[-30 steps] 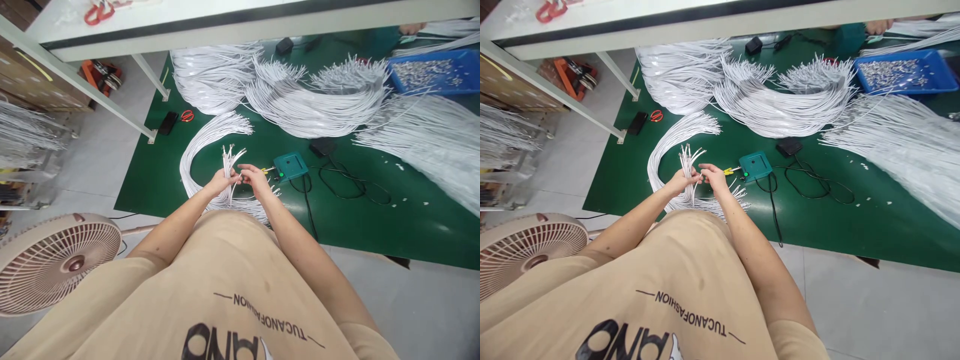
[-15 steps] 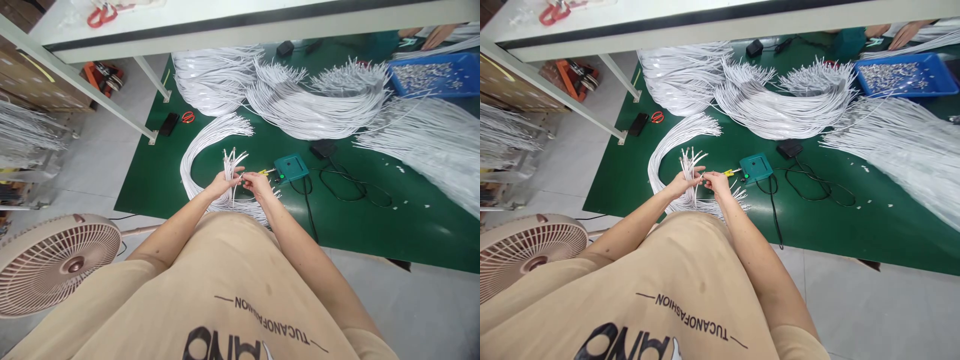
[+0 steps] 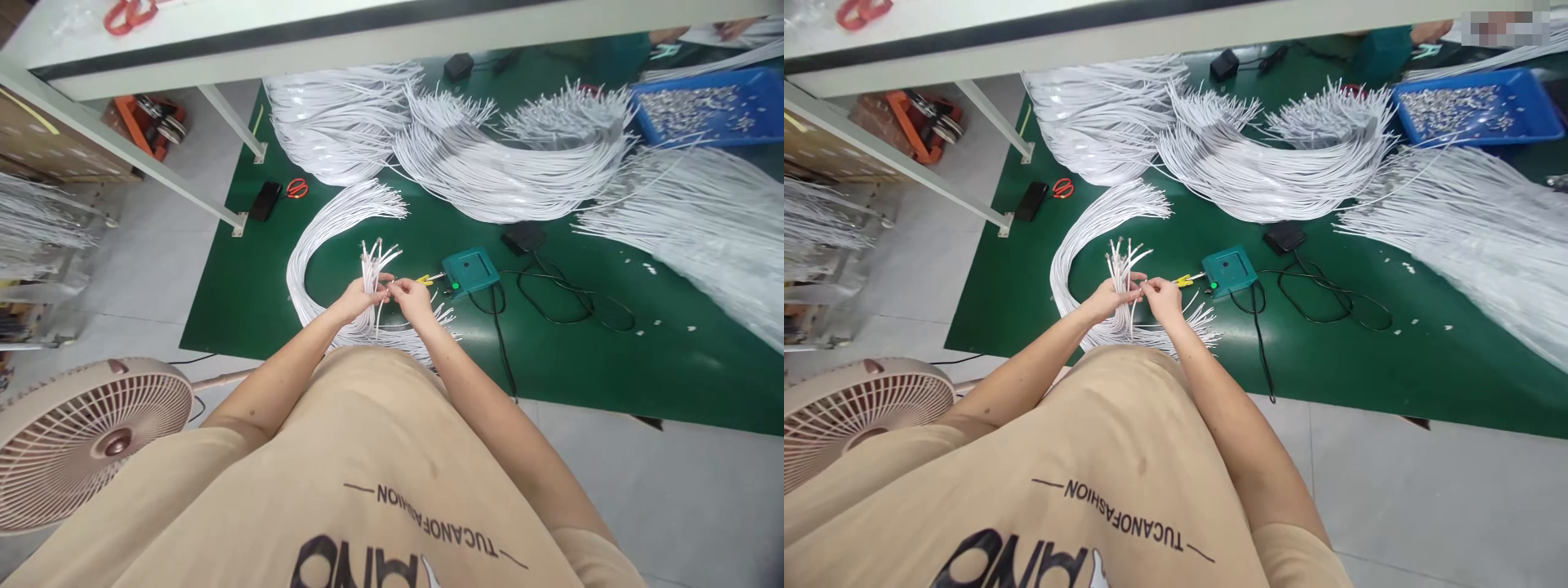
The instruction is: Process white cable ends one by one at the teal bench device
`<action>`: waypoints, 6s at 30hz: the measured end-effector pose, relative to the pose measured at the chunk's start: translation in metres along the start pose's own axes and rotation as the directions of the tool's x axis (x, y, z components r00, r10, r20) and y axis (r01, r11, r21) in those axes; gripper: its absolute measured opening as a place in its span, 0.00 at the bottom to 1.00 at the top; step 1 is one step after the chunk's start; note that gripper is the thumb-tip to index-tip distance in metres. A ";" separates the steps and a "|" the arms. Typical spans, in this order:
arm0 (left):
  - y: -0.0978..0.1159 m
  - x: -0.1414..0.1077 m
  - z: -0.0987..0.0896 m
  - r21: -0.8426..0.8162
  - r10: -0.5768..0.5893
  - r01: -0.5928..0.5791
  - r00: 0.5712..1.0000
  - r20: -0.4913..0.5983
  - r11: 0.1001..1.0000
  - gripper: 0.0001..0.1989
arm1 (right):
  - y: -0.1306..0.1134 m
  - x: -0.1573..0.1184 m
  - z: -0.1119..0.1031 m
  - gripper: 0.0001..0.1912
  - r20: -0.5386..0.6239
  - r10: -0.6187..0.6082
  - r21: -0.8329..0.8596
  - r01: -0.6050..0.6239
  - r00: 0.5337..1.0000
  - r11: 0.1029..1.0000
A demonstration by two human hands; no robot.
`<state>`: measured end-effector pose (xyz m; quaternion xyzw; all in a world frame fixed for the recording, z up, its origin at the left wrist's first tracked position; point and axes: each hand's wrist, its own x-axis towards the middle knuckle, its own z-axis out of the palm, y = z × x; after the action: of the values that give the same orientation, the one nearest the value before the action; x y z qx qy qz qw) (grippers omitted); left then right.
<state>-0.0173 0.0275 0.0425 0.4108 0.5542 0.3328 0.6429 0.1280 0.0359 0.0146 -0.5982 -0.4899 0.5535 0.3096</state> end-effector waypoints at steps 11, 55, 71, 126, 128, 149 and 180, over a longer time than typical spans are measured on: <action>-0.007 0.025 0.007 -0.051 -0.171 0.170 0.985 0.001 0.984 0.24 | 0.028 0.006 -0.010 0.16 0.252 -0.508 -0.745 0.500 0.824 0.441; -0.015 0.056 0.006 -0.108 -0.221 0.218 0.975 -0.022 0.970 0.25 | 0.033 0.046 -0.016 0.11 0.115 -0.298 -0.397 0.319 0.948 0.861; -0.038 0.091 0.030 -0.045 -0.382 0.379 0.915 -0.131 0.924 0.21 | 0.052 0.078 -0.080 0.15 0.463 -0.300 -0.811 0.535 0.834 0.237; -0.023 0.054 0.008 -0.181 -0.233 0.209 0.965 -0.120 0.961 0.23 | 0.067 -0.020 0.003 0.17 0.615 -0.089 -0.698 0.593 0.783 0.401; -0.021 0.050 0.005 -0.173 -0.232 0.208 0.963 -0.135 0.963 0.23 | 0.067 -0.025 0.000 0.14 0.549 0.060 -0.739 0.451 0.834 0.500; 0.000 0.009 -0.013 -0.231 -0.089 0.061 0.990 -0.112 0.971 0.24 | -0.002 -0.017 0.016 0.10 0.193 0.046 -0.276 0.010 0.980 0.961; -0.011 -0.002 -0.005 0.182 0.121 -0.088 0.976 -0.181 0.979 0.20 | -0.012 -0.003 0.003 0.10 0.022 0.062 0.186 -0.065 0.998 0.980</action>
<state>-0.0226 0.0214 0.0334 0.4601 0.6176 0.3548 0.5301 0.1227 0.0368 0.0262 -0.5774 -0.4189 0.6114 0.3425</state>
